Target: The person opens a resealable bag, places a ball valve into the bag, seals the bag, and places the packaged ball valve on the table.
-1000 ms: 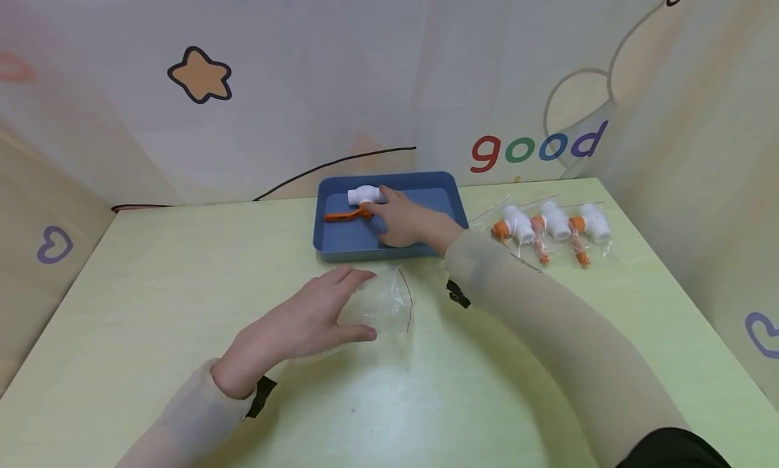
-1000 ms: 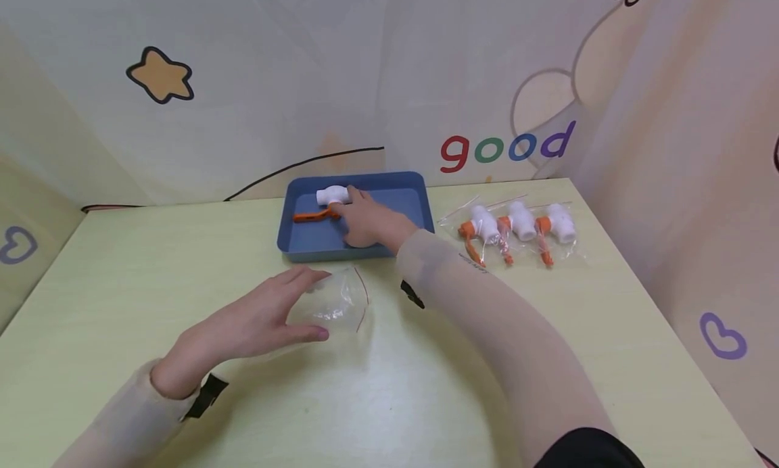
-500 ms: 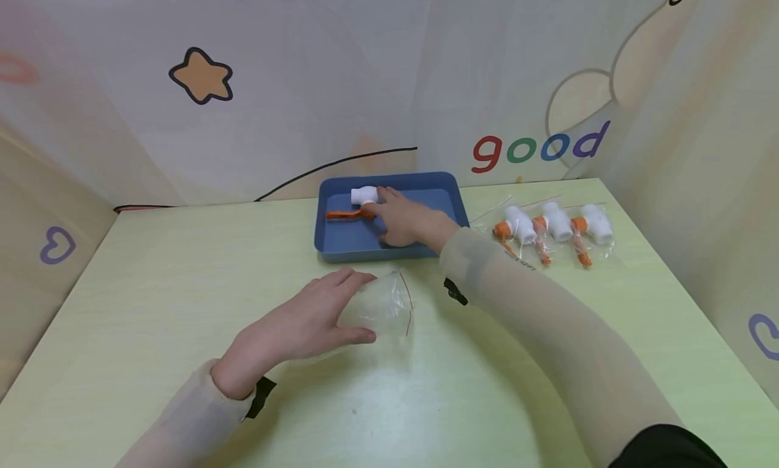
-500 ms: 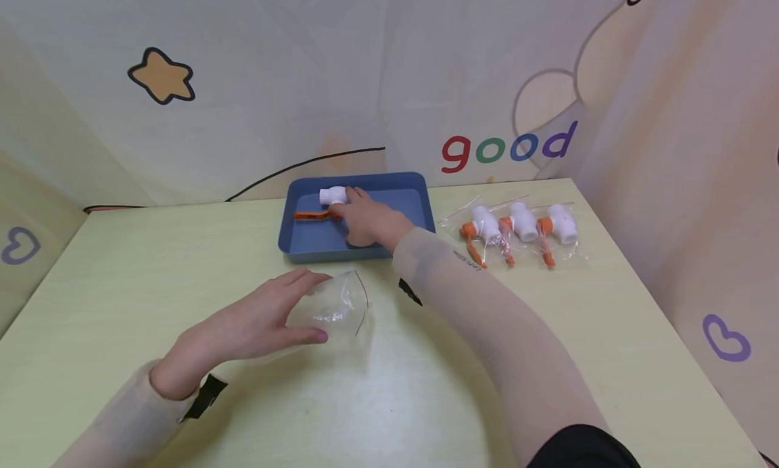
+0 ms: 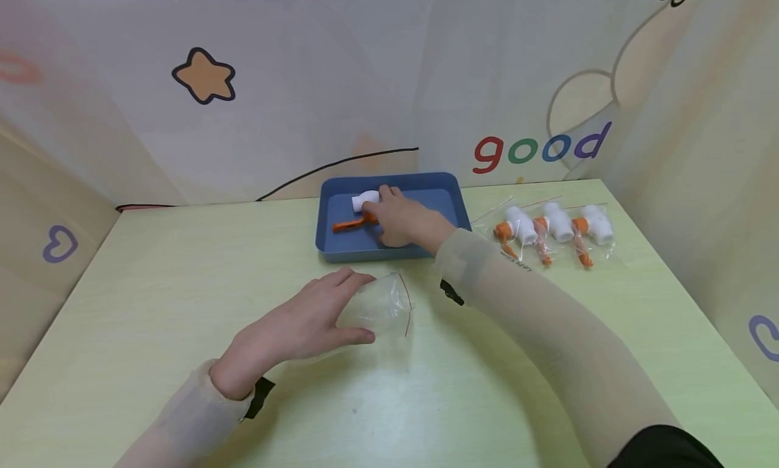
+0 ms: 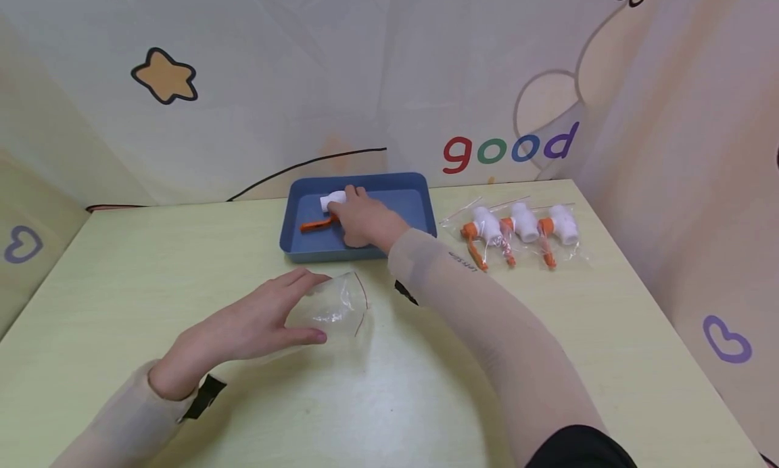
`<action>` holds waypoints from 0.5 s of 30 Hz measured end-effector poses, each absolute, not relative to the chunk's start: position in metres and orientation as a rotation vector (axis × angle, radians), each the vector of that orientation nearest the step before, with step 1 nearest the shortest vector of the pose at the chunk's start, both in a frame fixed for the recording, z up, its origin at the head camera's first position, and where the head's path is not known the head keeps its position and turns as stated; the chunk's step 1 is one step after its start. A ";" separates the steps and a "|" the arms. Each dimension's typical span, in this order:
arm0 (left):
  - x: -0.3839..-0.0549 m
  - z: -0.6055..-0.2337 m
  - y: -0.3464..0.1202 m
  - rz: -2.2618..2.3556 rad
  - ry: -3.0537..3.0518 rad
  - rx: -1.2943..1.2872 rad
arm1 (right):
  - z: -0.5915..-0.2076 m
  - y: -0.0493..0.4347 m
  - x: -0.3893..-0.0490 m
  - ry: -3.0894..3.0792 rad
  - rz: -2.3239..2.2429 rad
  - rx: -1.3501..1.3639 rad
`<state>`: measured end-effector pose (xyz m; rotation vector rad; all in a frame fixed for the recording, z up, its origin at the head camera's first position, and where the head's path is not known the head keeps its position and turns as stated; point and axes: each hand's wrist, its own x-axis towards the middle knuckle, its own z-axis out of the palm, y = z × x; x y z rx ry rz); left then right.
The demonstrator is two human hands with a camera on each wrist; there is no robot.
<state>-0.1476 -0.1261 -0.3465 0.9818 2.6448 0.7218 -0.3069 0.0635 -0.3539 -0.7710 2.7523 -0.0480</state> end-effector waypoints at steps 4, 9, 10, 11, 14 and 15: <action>-0.148 -0.347 -0.126 0.715 2.643 0.982 | -0.355 0.062 -0.308 2.753 -0.078 -0.776; -0.148 -0.347 -0.126 0.716 2.638 0.978 | -0.357 0.062 -0.310 2.730 -0.112 -0.801; -0.148 -0.347 -0.126 0.716 2.637 0.978 | -0.358 0.062 -0.311 2.725 -0.116 -0.804; -0.147 -0.347 -0.126 0.714 2.637 0.978 | -0.358 0.062 -0.312 2.722 -0.122 -0.807; -0.147 -0.347 -0.127 0.707 2.640 0.978 | -0.358 0.063 -0.312 2.723 -0.119 -0.812; -0.147 -0.347 -0.127 0.704 2.643 0.980 | -0.359 0.063 -0.313 2.731 -0.108 -0.826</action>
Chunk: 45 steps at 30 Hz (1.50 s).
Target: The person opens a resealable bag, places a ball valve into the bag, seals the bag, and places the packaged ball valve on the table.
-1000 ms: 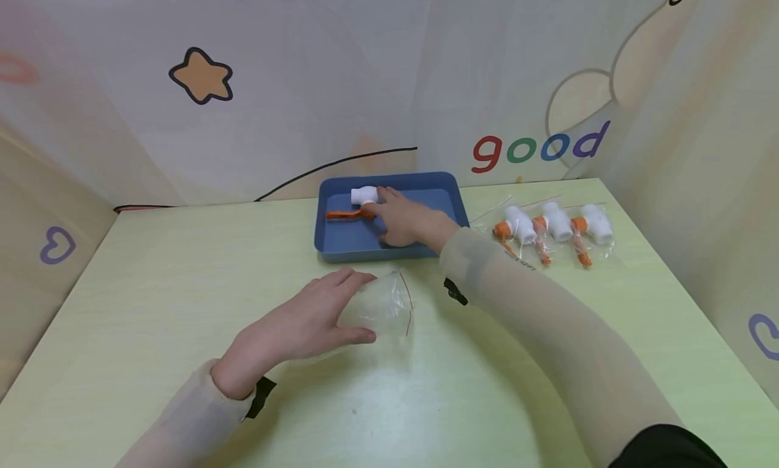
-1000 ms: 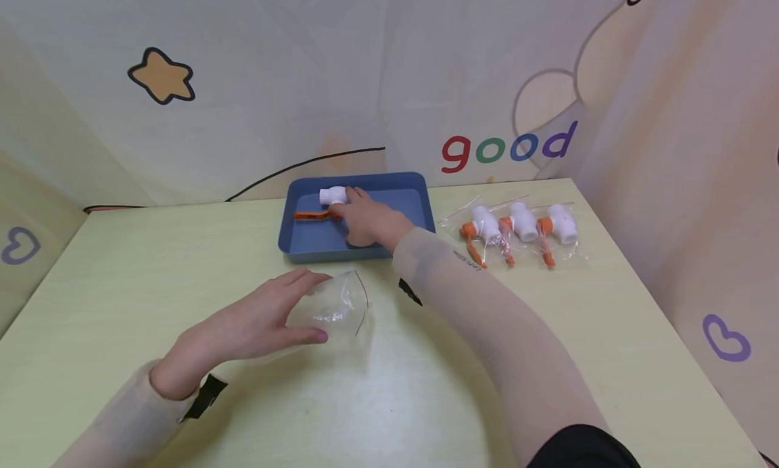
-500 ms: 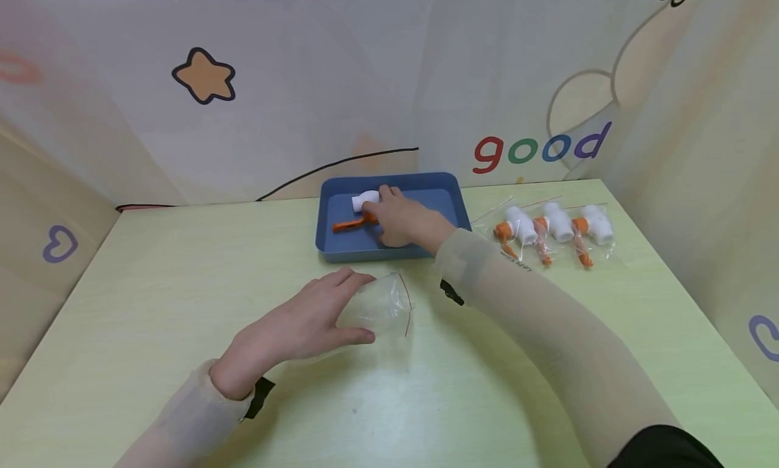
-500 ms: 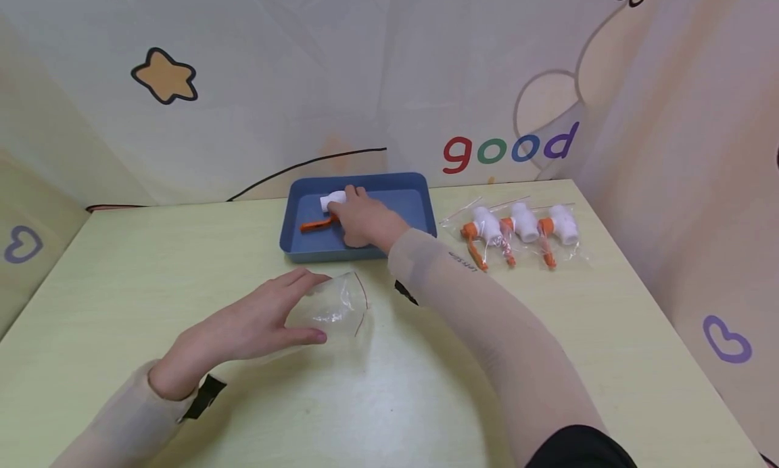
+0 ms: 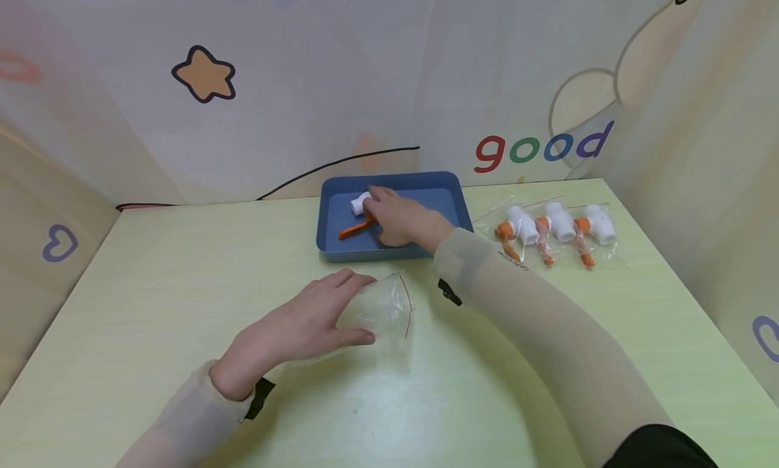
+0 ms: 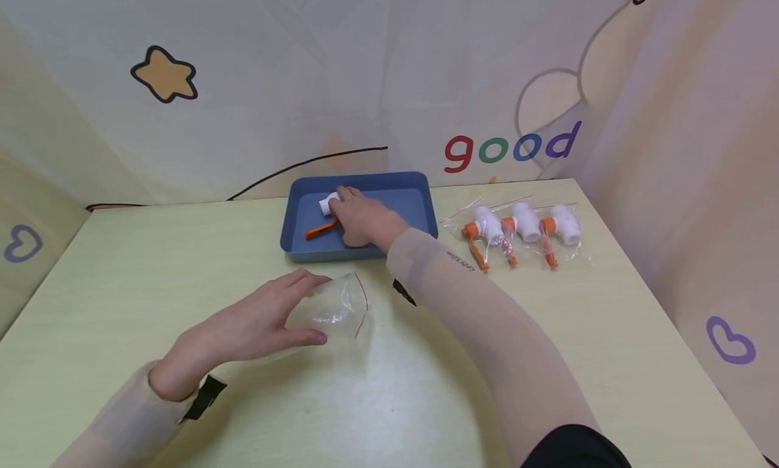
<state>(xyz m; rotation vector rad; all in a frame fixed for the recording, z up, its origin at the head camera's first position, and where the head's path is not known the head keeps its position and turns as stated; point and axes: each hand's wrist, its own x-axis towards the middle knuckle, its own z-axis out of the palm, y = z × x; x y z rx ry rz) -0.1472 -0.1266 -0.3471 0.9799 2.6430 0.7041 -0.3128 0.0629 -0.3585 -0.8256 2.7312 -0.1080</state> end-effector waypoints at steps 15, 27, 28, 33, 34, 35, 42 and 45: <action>-0.148 -0.348 -0.124 0.695 2.641 0.966 | -0.352 0.066 -0.308 2.778 0.036 -0.805; -0.147 -0.347 -0.126 0.674 2.645 0.974 | -0.351 0.080 -0.315 2.702 -0.425 -0.676; -0.147 -0.348 -0.126 0.675 2.644 0.974 | -0.352 0.081 -0.316 2.704 -0.447 -0.658; -0.147 -0.347 -0.126 0.682 2.639 0.983 | -0.355 0.082 -0.318 2.728 -0.502 -0.609; -0.148 -0.347 -0.126 0.683 2.638 0.984 | -0.356 0.082 -0.318 2.729 -0.501 -0.608; -0.148 -0.347 -0.126 0.682 2.638 0.983 | -0.356 0.083 -0.318 2.729 -0.496 -0.606; -0.147 -0.347 -0.127 0.693 2.623 0.949 | -0.361 0.092 -0.320 2.730 -0.570 -0.586; -0.148 -0.347 -0.128 0.692 2.624 0.937 | -0.361 0.097 -0.321 2.725 -0.651 -0.562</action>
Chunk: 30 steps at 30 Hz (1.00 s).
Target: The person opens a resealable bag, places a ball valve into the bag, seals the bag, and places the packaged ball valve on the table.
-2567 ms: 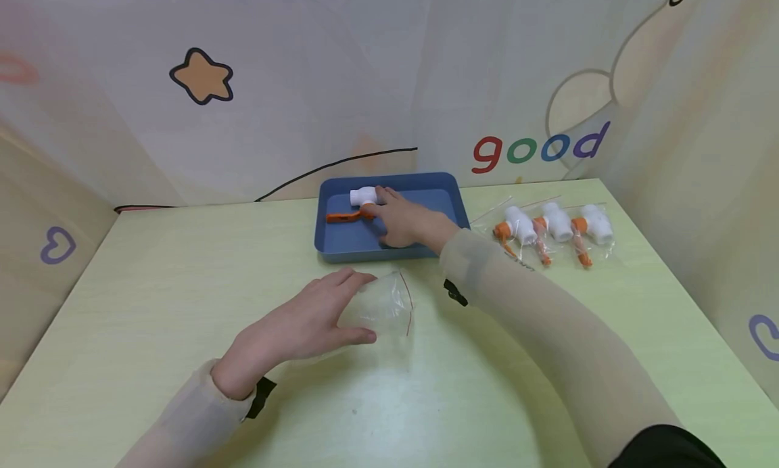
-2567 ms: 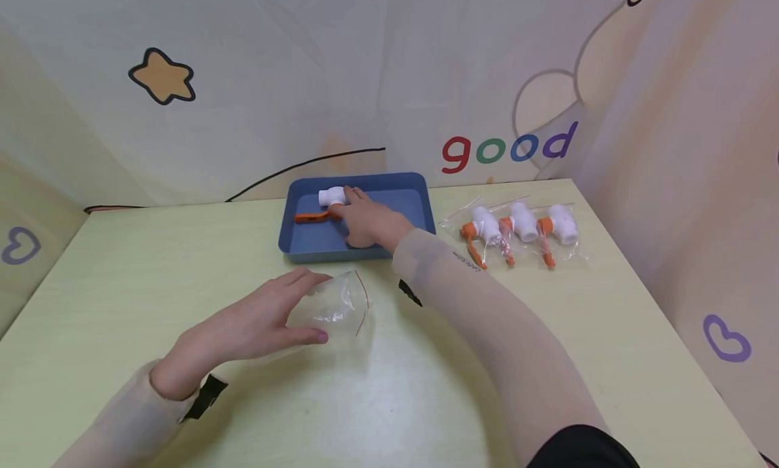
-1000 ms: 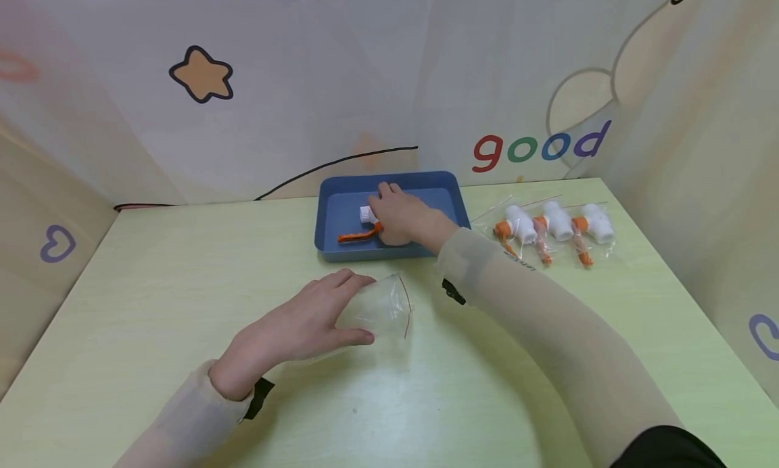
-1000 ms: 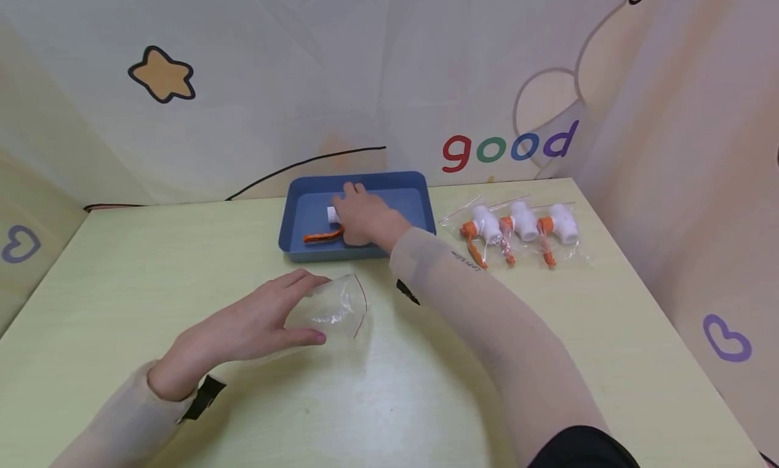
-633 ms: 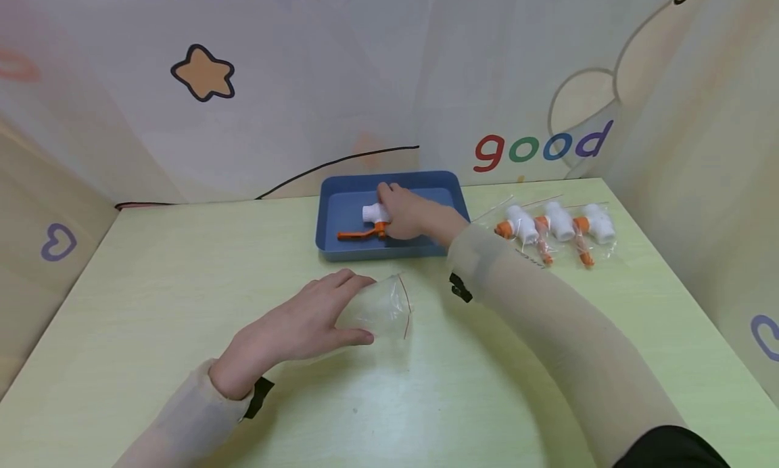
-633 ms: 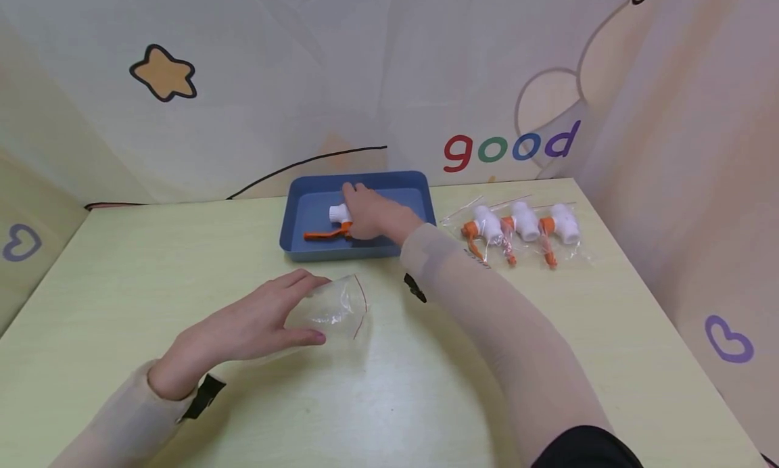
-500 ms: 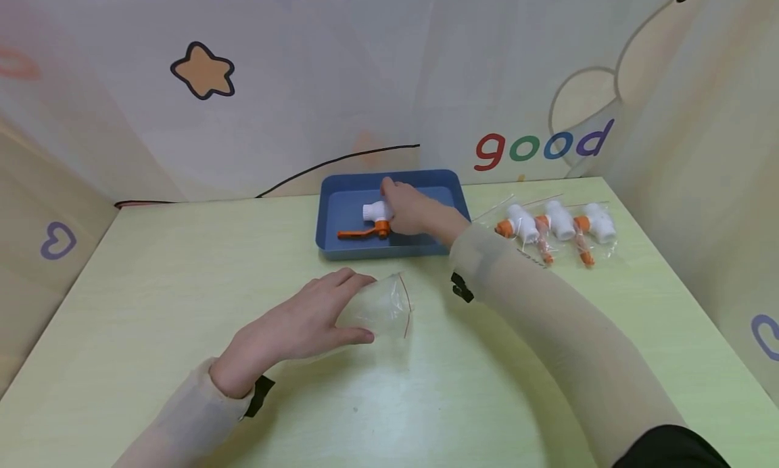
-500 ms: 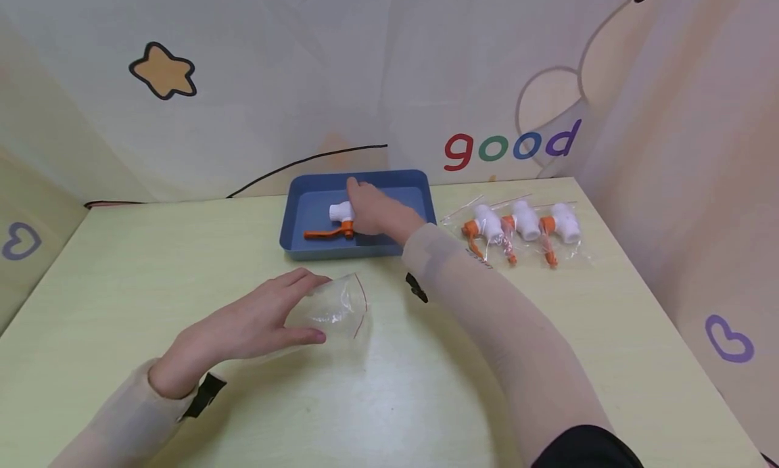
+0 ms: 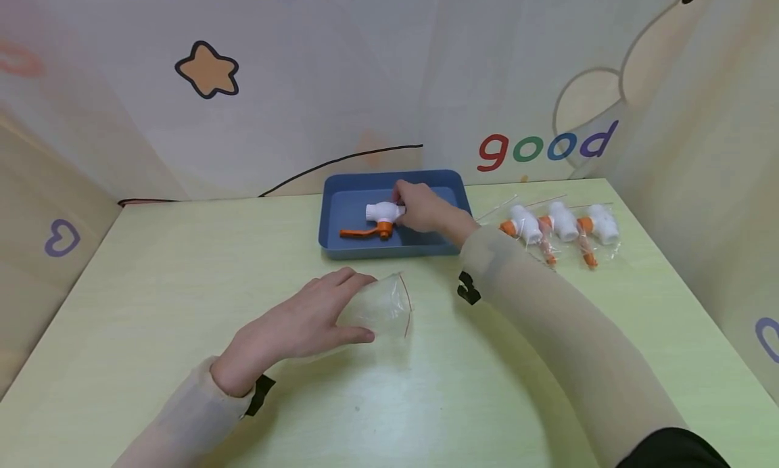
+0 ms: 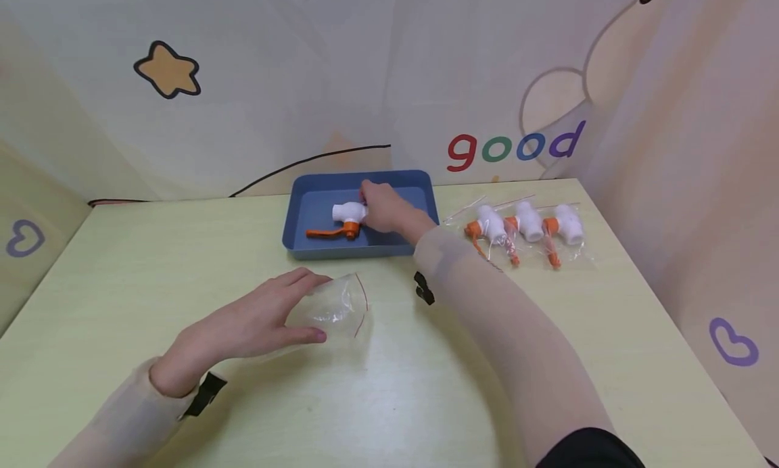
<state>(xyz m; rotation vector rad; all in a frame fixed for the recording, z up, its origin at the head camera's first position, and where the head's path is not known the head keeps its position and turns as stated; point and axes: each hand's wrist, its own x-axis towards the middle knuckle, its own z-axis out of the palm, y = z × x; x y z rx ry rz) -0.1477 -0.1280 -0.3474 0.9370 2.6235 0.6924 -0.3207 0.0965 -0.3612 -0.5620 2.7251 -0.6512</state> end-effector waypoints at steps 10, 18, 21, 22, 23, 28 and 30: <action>-0.149 -0.350 -0.127 0.674 2.632 0.944 | -0.361 0.111 -0.318 2.677 -0.892 -0.433; -0.150 -0.350 -0.127 0.682 2.629 0.943 | -0.355 0.118 -0.313 2.697 -1.158 -0.342; -0.150 -0.350 -0.127 0.688 2.628 0.945 | -0.354 0.119 -0.310 2.714 -1.221 -0.296; -0.150 -0.350 -0.127 0.690 2.630 0.948 | -0.353 0.119 -0.308 2.723 -1.241 -0.283; -0.150 -0.350 -0.127 0.690 2.631 0.951 | -0.353 0.119 -0.306 2.731 -1.267 -0.273; -0.151 -0.351 -0.127 0.694 2.633 0.934 | -0.350 0.124 -0.297 2.741 -1.424 -0.265; -0.152 -0.351 -0.128 0.697 2.634 0.917 | -0.348 0.127 -0.293 2.723 -1.484 -0.267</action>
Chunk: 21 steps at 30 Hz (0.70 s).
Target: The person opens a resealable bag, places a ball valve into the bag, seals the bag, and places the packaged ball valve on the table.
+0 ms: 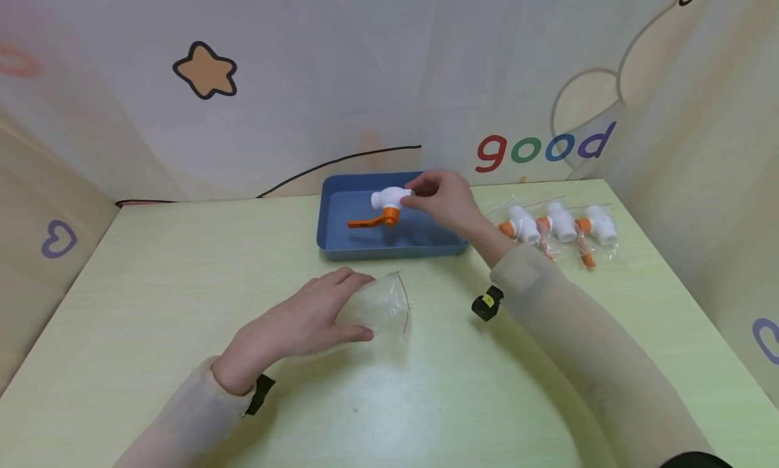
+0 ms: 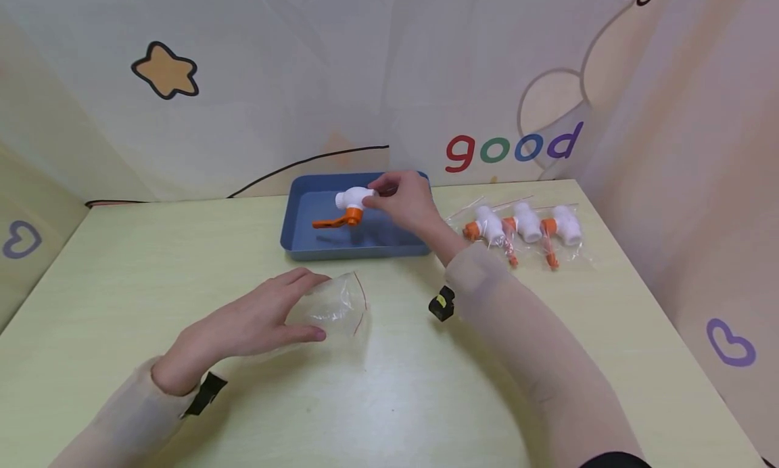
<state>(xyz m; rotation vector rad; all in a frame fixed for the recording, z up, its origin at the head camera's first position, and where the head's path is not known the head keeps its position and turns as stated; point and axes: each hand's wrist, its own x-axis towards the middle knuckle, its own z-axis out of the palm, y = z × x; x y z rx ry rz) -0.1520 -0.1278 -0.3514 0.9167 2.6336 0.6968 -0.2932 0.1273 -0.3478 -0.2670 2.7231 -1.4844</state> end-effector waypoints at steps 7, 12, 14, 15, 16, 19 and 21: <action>-0.154 -0.353 -0.129 0.699 2.641 0.896 | -0.339 0.139 -0.279 2.702 -1.548 -0.264; -0.155 -0.353 -0.131 0.698 2.650 0.896 | -0.338 0.147 -0.270 2.694 -1.584 -0.279; -0.156 -0.353 -0.131 0.691 2.659 0.896 | -0.337 0.151 -0.265 2.688 -1.603 -0.285; -0.156 -0.353 -0.132 0.686 2.664 0.896 | -0.337 0.154 -0.263 2.687 -1.609 -0.287; -0.156 -0.353 -0.132 0.683 2.666 0.892 | -0.337 0.156 -0.261 2.685 -1.615 -0.283; -0.157 -0.353 -0.134 0.672 2.672 0.870 | -0.336 0.164 -0.254 2.677 -1.631 -0.270; -0.157 -0.353 -0.136 0.673 2.674 0.851 | -0.335 0.168 -0.251 2.684 -1.628 -0.264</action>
